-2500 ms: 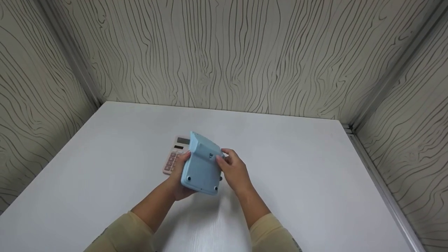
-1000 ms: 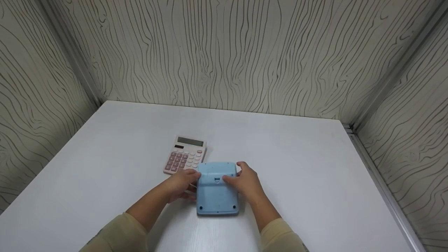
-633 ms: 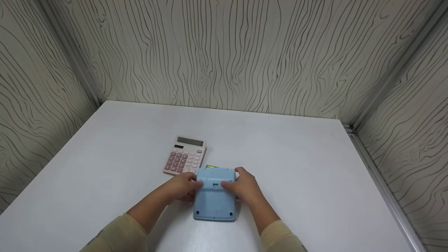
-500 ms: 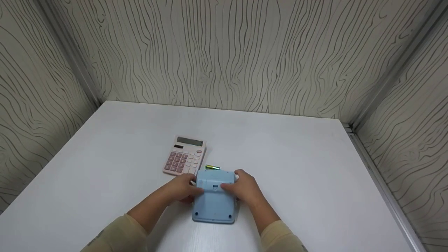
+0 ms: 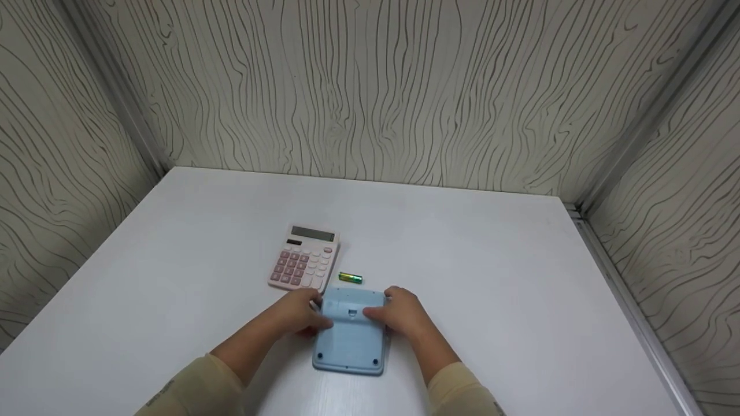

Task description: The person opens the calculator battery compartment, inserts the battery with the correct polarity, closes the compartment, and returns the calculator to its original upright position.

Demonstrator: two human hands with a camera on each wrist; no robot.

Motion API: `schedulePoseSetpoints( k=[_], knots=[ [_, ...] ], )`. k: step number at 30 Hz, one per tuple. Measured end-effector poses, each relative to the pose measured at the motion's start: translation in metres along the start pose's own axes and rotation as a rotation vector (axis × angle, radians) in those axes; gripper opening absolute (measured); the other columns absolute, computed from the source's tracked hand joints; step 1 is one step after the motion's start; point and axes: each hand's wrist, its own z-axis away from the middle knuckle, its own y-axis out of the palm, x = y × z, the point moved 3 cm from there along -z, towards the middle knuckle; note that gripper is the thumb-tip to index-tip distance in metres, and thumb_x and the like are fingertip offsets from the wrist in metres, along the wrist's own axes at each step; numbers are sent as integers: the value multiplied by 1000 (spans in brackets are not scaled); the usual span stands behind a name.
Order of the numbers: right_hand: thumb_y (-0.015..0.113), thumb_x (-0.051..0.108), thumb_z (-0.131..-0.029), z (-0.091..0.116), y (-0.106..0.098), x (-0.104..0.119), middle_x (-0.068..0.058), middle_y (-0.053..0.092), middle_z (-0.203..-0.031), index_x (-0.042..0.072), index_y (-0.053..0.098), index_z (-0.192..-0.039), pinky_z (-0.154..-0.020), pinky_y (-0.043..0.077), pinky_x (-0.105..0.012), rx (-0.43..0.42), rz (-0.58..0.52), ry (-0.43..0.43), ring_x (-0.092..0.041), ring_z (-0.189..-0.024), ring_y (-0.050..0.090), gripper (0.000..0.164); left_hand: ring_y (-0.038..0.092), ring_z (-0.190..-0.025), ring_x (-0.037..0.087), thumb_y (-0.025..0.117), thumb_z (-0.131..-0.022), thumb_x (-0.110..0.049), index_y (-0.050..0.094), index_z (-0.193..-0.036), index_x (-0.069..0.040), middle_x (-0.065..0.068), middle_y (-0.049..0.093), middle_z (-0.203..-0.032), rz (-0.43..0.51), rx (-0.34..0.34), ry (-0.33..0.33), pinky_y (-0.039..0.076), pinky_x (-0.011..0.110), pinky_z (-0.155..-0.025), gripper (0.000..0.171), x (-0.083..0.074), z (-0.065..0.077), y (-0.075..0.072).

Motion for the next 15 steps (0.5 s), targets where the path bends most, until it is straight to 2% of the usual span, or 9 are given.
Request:
schedulePoseSetpoints(
  k=[5, 9, 11, 15],
  knots=[
    [74, 41, -72, -2, 2, 0, -11, 58, -104, 0, 48, -127, -70, 52, -31, 3, 41, -6, -15, -75, 58, 74, 58, -68, 18, 79, -69, -17, 56, -102, -6, 3, 58, -80, -10, 7, 2, 50, 29, -62, 41, 2, 0, -1],
    [74, 44, -72, -2, 0, 2, -11, 58, -107, 1, 48, -127, -73, 52, -33, 0, 84, -19, -16, -81, 57, 74, 58, -66, 18, 79, -69, -17, 57, -100, -6, 3, 59, -77, -4, 15, -7, 49, 29, -61, 39, 1, 2, -3],
    [73, 45, -72, -2, 0, 3, -10, 58, -108, 3, 50, -126, -77, 51, -34, -7, 111, -33, -18, -86, 56, 73, 59, -65, 18, 79, -69, -18, 59, -99, -6, 3, 60, -75, -8, 19, -9, 49, 29, -61, 38, 1, 2, -3],
    [74, 43, -72, 0, 0, 11, -8, 53, -116, 11, 54, -124, -93, 43, -43, -36, 191, -111, -24, -106, 51, 64, 59, -64, 17, 79, -69, -19, 62, -96, -6, 4, 61, -72, -29, 21, -26, 49, 28, -60, 35, 1, 2, -3]
  ],
)
